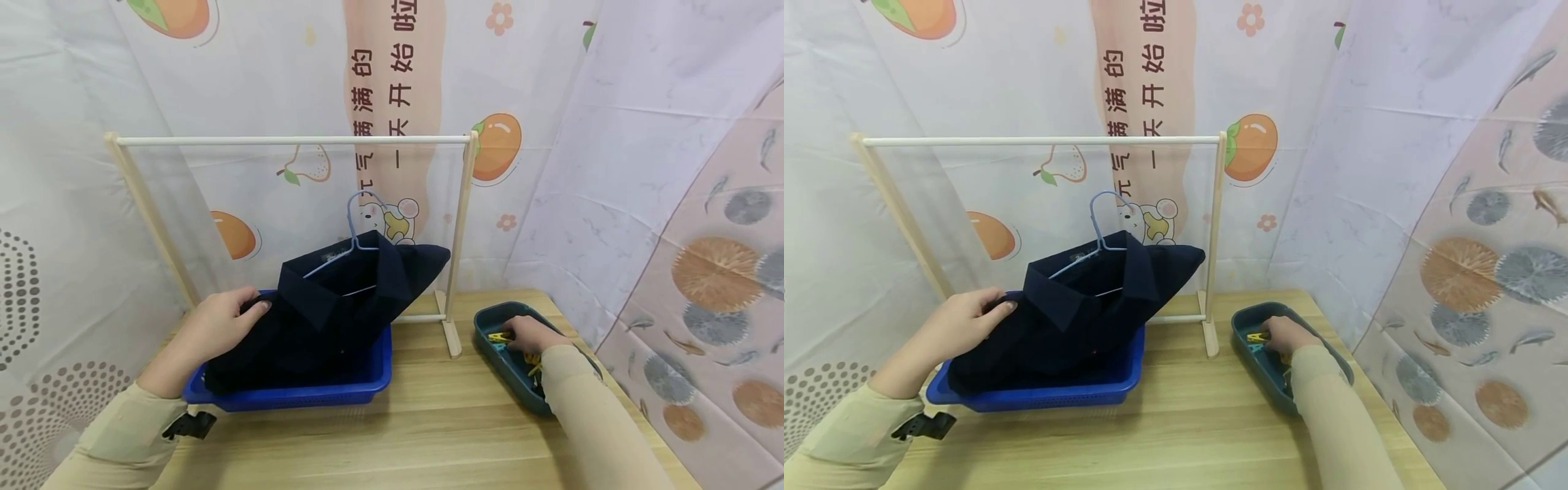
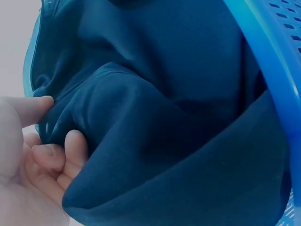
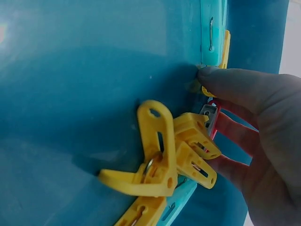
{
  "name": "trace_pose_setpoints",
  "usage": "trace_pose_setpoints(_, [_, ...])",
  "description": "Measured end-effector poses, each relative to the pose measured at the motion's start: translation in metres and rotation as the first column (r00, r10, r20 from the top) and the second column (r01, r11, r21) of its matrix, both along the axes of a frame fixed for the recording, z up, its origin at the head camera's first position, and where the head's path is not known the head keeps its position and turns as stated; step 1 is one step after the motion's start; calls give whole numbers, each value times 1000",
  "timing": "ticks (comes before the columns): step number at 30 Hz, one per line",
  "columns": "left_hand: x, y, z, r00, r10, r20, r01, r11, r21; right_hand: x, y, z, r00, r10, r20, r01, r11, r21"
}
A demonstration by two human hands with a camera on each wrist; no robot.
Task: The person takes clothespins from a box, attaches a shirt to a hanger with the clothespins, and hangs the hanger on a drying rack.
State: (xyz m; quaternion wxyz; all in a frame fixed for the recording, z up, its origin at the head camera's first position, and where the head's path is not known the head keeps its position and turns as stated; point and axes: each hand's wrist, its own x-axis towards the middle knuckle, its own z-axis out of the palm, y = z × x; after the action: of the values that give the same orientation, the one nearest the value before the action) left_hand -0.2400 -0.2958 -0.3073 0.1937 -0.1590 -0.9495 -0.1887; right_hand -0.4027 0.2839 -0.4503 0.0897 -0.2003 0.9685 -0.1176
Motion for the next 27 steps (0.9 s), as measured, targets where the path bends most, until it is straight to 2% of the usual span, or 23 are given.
trace_pose_setpoints(3, [1, 0, 0, 999, -7, 32, 7, 1000, 2, 1, 0, 0, 1000, -13, 5, 13, 1000, -1])
trace_pose_setpoints(8, [1, 1, 0, 1000, -12, 24, 12, 1000, 4, 0, -1, -2, 1000, -7, 0, 7, 1000, 5])
trace_pose_setpoints(20, [0, 3, 1, 998, -17, -59, 18, 1000, 18, 2, -1, 1, 1000, 10, -5, -10, 1000, 2])
trace_pose_setpoints(27, [0, 5, 1, 997, -32, -67, 33, 999, 6, 3, 0, 6, 1000, -11, -1, 11, 1000, -8])
